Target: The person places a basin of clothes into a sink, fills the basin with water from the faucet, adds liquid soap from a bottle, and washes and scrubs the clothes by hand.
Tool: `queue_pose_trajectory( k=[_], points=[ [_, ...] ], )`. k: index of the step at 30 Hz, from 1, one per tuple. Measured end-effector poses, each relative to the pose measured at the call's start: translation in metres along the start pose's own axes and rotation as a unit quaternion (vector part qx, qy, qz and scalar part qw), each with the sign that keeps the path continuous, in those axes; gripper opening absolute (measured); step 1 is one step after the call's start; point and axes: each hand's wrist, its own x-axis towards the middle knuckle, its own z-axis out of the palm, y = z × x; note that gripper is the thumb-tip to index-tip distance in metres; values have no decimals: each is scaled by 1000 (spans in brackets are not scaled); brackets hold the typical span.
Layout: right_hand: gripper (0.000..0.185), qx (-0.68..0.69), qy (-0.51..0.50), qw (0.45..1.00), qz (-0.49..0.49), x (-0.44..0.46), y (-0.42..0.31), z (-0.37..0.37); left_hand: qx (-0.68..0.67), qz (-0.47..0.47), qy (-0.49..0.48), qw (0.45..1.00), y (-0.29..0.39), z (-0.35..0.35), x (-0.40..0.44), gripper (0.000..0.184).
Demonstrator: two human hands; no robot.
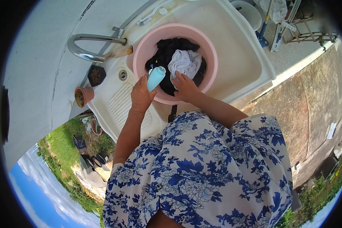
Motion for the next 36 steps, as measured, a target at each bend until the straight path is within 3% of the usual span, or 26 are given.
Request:
queue_pose_trajectory(
  k=[7,16,36],
  points=[
    [62,-106,-96,989,-23,-5,-8,-13,31,28,-21,999,6,7,17,68],
    [56,-159,-138,977,-25,-2,-9,-12,43,41,-31,998,5,14,26,69],
    [57,-147,-135,980,-10,8,2,6,69,32,-88,993,7,22,39,68]
  ],
)
